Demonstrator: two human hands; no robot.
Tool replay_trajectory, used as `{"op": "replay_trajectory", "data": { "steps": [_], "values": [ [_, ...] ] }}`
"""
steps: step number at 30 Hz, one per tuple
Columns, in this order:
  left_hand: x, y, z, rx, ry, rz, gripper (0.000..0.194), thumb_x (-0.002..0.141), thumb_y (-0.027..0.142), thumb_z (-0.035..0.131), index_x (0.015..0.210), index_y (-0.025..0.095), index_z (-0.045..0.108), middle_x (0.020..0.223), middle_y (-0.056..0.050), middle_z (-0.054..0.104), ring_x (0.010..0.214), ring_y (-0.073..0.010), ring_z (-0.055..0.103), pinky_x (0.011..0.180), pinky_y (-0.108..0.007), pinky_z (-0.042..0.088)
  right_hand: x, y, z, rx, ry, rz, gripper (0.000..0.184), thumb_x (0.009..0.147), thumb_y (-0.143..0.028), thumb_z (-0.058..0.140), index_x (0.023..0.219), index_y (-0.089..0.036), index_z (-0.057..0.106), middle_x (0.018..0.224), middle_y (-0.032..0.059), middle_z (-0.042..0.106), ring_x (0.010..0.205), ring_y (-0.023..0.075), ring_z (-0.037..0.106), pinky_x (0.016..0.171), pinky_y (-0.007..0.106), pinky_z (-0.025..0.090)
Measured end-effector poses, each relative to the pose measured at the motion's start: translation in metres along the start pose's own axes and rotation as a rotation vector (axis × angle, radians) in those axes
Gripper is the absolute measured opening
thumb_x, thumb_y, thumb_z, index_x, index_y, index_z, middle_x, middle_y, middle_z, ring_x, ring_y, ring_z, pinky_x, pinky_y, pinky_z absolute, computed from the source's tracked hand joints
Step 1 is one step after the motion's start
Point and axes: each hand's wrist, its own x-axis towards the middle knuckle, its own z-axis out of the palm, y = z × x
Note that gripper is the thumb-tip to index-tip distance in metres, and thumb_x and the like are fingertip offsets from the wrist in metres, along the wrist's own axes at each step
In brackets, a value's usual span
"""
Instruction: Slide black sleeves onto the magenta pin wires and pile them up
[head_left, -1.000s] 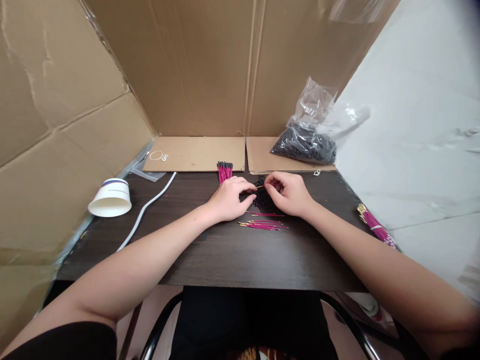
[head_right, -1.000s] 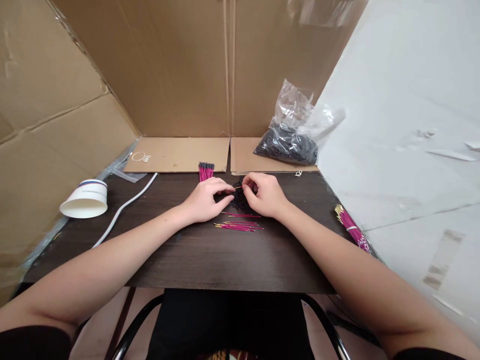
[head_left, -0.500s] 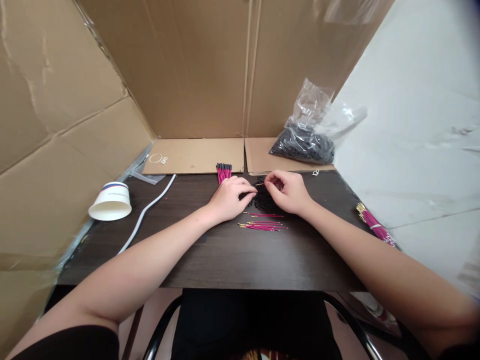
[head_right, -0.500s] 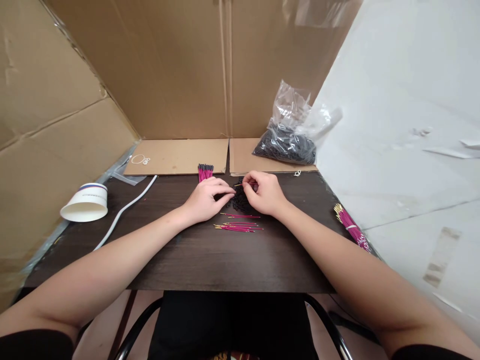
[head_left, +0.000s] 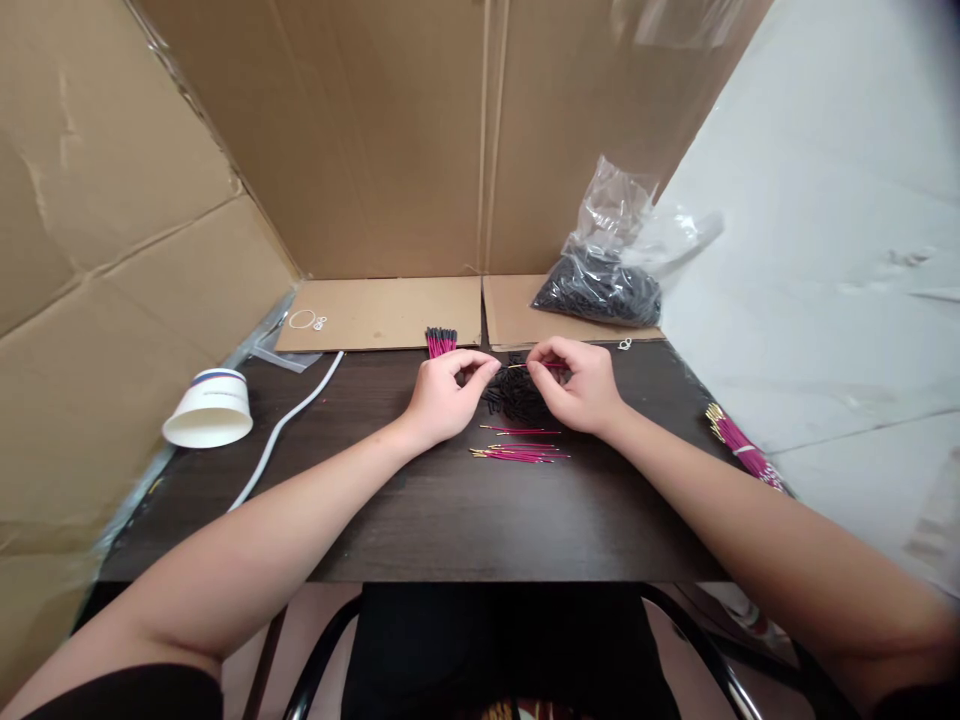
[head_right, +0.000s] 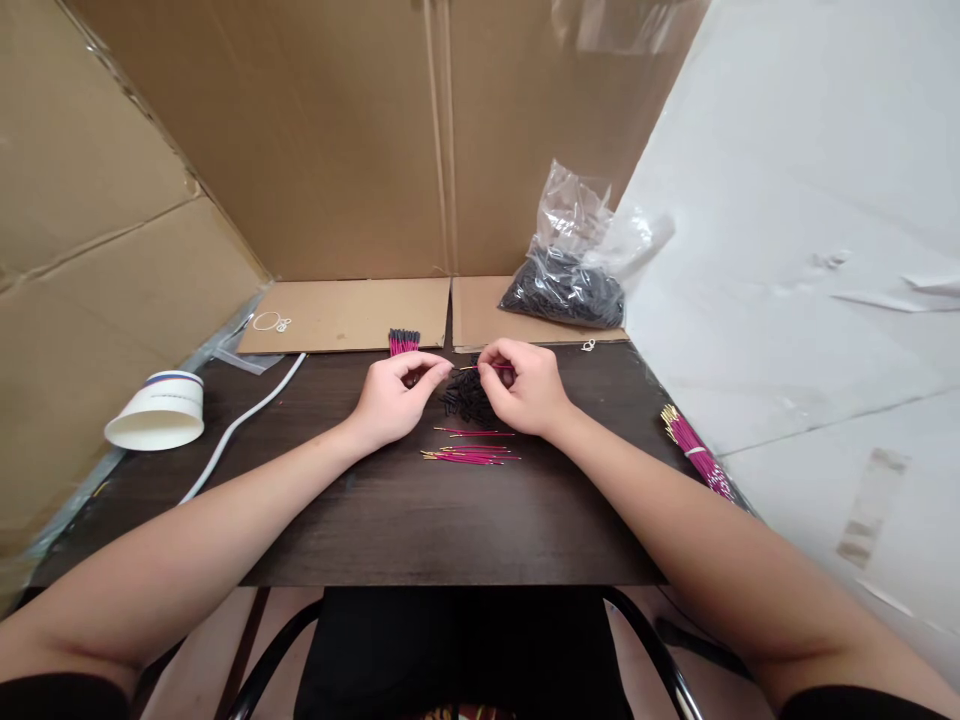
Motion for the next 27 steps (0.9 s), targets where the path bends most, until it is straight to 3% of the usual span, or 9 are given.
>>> {"op": "replay_trajectory", "data": {
  "steps": [17,27],
  "values": [
    [-0.0008,0.0029,0.0008,-0.077,0.006,-0.026,0.026,0.097,0.041,0.078,0.102,0.016,0.084,0.098,-0.009,0.083,0.087,-0.0192,0.075,0.081,-0.034,0.060,-0.0010,-0.0049,-0.0013,0.011,-0.001,0.084,0.012,0.098,-0.026,0.065,0.088,-0.020,0.068,0.077,0.0032,0.070,0.065,0.0165,0.060,0.064,0.033,0.049],
    [-0.0018,0.0051,0.0008,-0.057,-0.013,-0.032,0.024,0.094,0.038,0.080,0.104,0.016,0.085,0.097,-0.008,0.083,0.080,-0.0169,0.070,0.073,-0.032,0.055,-0.0015,-0.0042,0.0008,0.018,-0.027,0.077,0.012,0.099,-0.027,0.065,0.090,-0.020,0.069,0.076,0.0024,0.070,0.062,0.0153,0.059,0.062,0.032,0.048]
  ]
}}
